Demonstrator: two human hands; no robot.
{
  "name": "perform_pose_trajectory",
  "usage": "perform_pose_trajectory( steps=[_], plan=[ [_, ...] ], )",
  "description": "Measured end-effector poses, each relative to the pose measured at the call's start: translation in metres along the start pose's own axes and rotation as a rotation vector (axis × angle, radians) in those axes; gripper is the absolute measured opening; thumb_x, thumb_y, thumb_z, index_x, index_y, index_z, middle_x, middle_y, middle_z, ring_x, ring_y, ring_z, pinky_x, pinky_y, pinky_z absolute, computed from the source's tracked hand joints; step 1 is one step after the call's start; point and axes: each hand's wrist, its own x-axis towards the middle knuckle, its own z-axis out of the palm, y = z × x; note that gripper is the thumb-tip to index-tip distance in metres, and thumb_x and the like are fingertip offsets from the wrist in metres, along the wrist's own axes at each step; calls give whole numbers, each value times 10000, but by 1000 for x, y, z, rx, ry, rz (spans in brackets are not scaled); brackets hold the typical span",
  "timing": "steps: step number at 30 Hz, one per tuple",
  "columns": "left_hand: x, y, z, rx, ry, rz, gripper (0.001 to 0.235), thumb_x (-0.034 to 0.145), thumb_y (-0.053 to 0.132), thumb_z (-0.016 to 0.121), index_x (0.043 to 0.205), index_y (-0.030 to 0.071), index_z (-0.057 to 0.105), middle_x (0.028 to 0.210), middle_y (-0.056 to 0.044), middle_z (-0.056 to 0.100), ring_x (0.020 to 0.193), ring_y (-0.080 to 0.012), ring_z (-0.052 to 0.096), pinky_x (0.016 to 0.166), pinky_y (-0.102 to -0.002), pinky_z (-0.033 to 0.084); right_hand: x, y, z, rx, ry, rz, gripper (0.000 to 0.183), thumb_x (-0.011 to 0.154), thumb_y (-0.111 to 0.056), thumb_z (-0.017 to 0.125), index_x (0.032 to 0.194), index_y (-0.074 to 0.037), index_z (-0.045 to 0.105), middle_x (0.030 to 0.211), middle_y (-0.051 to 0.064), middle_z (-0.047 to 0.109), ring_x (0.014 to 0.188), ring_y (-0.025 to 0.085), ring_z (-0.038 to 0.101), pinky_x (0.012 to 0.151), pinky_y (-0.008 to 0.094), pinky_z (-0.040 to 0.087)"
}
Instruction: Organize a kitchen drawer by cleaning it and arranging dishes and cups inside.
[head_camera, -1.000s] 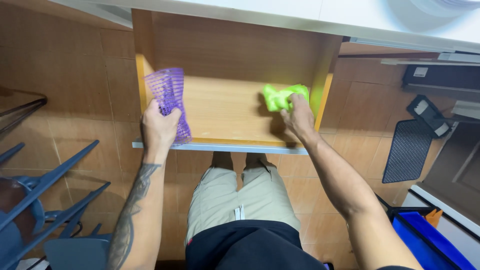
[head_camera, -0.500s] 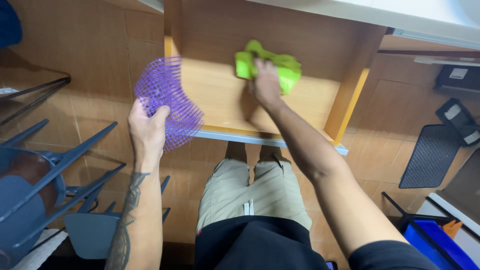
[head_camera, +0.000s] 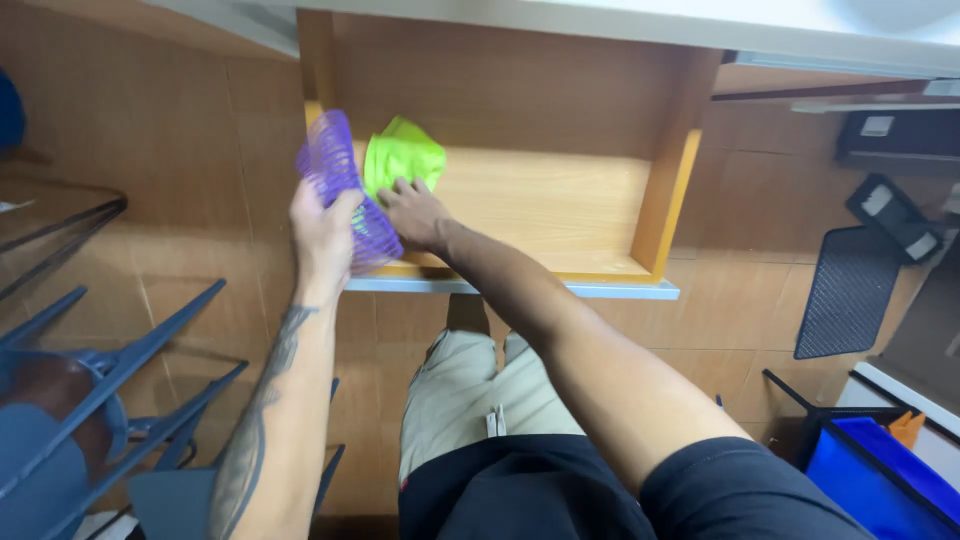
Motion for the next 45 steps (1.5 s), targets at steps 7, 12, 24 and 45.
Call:
perform_pose_trajectory(
  steps=[7,12,24,45],
  plan=[
    [71,-37,66,-170,-104,-120,300,832,40,600,1128,11,641,1003,-58,700,852,-147,678,773,-289,594,-103,69,-16,9,-195,-85,244,914,-312,651,1118,-347,780,1232,38,612,1236,254,506,1063,434,370],
    [63,-23,84,-61,-43,-101,271,794,90,623,1063,52,623,936,-26,670,817,-139,669,726,-305,584,-184,172,-31,-92,-94,76,336,907,-225,649,1219,-314,736,1229,86,609,1186,274,540,1048,443,419],
    [5,-65,42,-165,97,-73,234,818,78,599,1046,53,645,924,-18,668,799,-125,644,734,-280,551,-261,204,-12,-100,-266,573,264,941,-168,611,1152,-78,741,1066,202,692,1152,400,636,973,539,525],
    [38,-40,-76,-86,-66,21,134,859,96,610,987,57,620,846,5,615,709,-103,589,643,-281,524,-59,-5,18,280,-93,512,747,913,-455,638,1537,-106,422,1209,203,687,1104,352,666,967,567,495]
  ],
)
